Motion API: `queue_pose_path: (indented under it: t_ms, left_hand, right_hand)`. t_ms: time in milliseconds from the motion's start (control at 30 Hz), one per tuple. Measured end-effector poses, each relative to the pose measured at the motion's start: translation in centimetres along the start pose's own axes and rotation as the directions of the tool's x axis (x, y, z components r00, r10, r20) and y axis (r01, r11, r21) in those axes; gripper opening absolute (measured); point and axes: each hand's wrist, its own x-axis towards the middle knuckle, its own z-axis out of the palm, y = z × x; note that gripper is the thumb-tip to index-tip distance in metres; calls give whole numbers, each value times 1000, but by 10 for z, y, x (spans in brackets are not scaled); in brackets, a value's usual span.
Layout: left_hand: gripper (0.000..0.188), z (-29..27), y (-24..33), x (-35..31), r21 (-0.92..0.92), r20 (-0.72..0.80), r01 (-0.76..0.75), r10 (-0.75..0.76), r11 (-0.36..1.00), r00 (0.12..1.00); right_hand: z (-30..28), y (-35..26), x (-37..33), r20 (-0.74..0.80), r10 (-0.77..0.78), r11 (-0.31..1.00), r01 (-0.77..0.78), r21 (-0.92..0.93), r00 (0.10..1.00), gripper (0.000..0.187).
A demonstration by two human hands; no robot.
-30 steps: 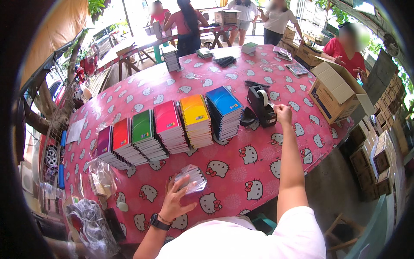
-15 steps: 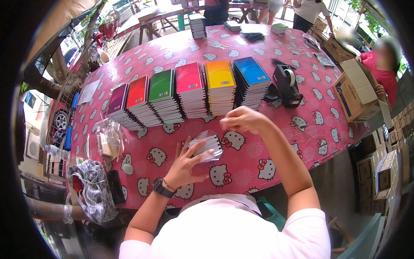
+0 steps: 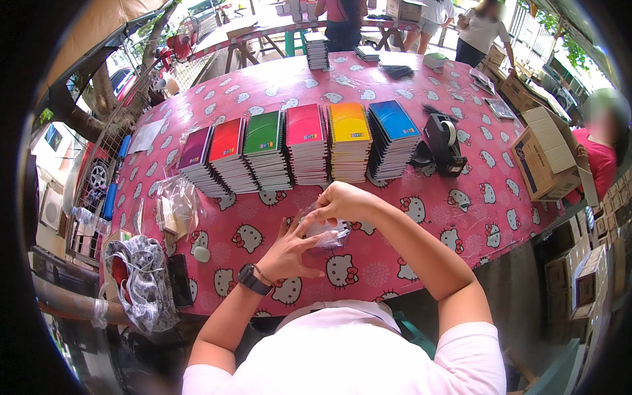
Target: The person repeatedly picks up small spiral-bound notebooks from stacks on a table, places them into clear plastic bags, and seals the bags. The person handles notebooks of various colors and places the packaged items on the table.
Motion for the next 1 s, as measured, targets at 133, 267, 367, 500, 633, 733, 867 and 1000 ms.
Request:
queue_pose_path:
  t_ms: [133, 267, 367, 500, 633, 733, 867, 1000]
  left_hand:
    - [88, 1, -5, -1, 11, -30, -20, 21, 1000, 999]
    - [84, 1, 2, -1, -8, -71, -10, 9, 1000, 997]
    - [74, 11, 0, -2, -23, -305, -15, 7, 1000, 952]
    - [50, 47, -8, 0, -54, -630, -58, 11, 997, 777]
    - [31, 32, 13, 13, -133, -726, -189, 35, 973, 687]
    - [43, -7, 28, 12, -511, -720, -251, -250, 822, 648]
    - [36, 11, -23, 14, -839, -280, 71, -539, 540, 794]
    - [20, 12, -16, 36, -716, -498, -81, -426, 693, 755]
  right_hand:
    - [11, -2, 2, -107, 98, 899, -134, -417, 989, 45]
    - [-2, 1, -9, -244, 164, 713, -286, -641, 956, 49]
    - [-21, 33, -35, -321, -53, 798, -154, -583, 945, 43]
    - [24, 41, -53, -267, -671, 735, 576, -357, 691, 20]
    - [35, 35, -43, -517, -566, 811, 546, -209, 642, 20]
    - [12, 52, -19, -618, -258, 915, 393, 90, 743, 30]
    - [26, 55, 24, -218, -221, 905, 283, 319, 951, 20]
    - [19, 39, 13, -369, -372, 704, 518, 485, 851, 25]
